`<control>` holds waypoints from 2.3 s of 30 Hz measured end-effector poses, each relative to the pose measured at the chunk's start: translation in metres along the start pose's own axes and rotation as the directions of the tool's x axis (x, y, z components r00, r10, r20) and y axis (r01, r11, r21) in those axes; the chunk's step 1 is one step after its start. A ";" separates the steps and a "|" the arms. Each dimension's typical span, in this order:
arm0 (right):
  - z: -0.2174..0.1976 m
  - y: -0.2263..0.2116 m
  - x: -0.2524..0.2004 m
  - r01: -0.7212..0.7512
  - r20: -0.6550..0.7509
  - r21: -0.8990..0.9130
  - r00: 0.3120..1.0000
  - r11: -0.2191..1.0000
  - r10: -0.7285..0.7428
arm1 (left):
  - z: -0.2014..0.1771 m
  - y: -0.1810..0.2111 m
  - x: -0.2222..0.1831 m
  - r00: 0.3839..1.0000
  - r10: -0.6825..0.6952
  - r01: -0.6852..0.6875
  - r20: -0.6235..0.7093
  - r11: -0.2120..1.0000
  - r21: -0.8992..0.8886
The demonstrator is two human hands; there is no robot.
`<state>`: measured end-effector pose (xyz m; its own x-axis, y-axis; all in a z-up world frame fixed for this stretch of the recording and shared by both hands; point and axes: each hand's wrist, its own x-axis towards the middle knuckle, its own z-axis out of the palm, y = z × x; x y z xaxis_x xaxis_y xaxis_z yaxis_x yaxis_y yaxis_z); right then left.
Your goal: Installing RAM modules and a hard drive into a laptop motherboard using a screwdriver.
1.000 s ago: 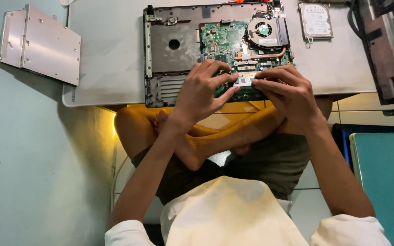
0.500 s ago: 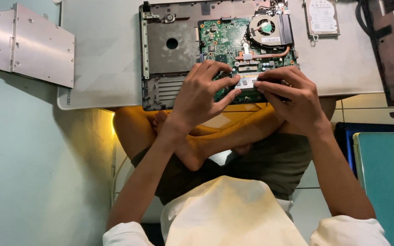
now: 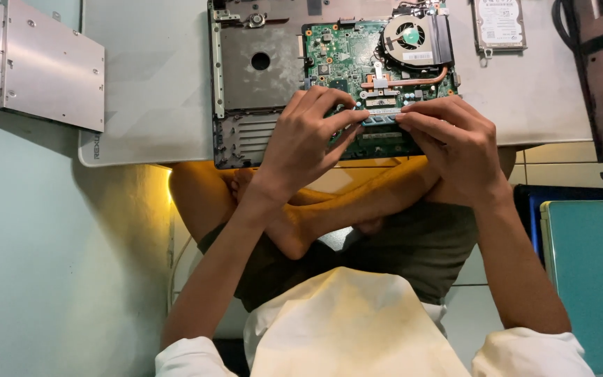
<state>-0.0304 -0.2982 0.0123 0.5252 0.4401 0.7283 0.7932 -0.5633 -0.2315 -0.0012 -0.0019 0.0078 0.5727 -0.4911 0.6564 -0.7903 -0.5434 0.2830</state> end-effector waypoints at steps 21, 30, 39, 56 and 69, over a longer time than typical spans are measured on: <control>0.023 -0.028 0.003 0.043 -0.260 -0.131 0.963 0.990 -0.076 | -0.013 0.024 0.004 1.000 -0.026 0.026 -0.007 1.000 0.005; 0.025 -0.026 -0.007 -0.039 -0.180 -0.273 0.984 0.961 -0.011 | -0.002 0.013 -0.005 1.000 -0.023 0.024 -0.007 0.997 0.067; 0.023 -0.023 -0.001 0.024 -0.228 -0.279 0.969 0.960 -0.091 | -0.003 0.017 -0.001 0.999 -0.022 0.024 -0.044 0.998 0.050; 0.005 -0.024 0.005 0.001 -0.047 -0.166 0.999 0.986 -0.009 | 0.000 0.022 -0.002 1.000 -0.017 0.017 0.000 0.993 0.116; 0.000 -0.039 0.010 -0.076 -0.004 -0.173 0.997 0.982 0.077 | -0.004 0.028 0.005 0.998 -0.064 0.064 -0.016 0.998 0.025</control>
<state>-0.0555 -0.2716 0.0286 0.5832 0.3931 0.7109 0.6857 -0.7075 -0.1713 -0.0212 -0.0166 0.0213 0.6182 -0.4444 0.6483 -0.7463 -0.5908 0.3067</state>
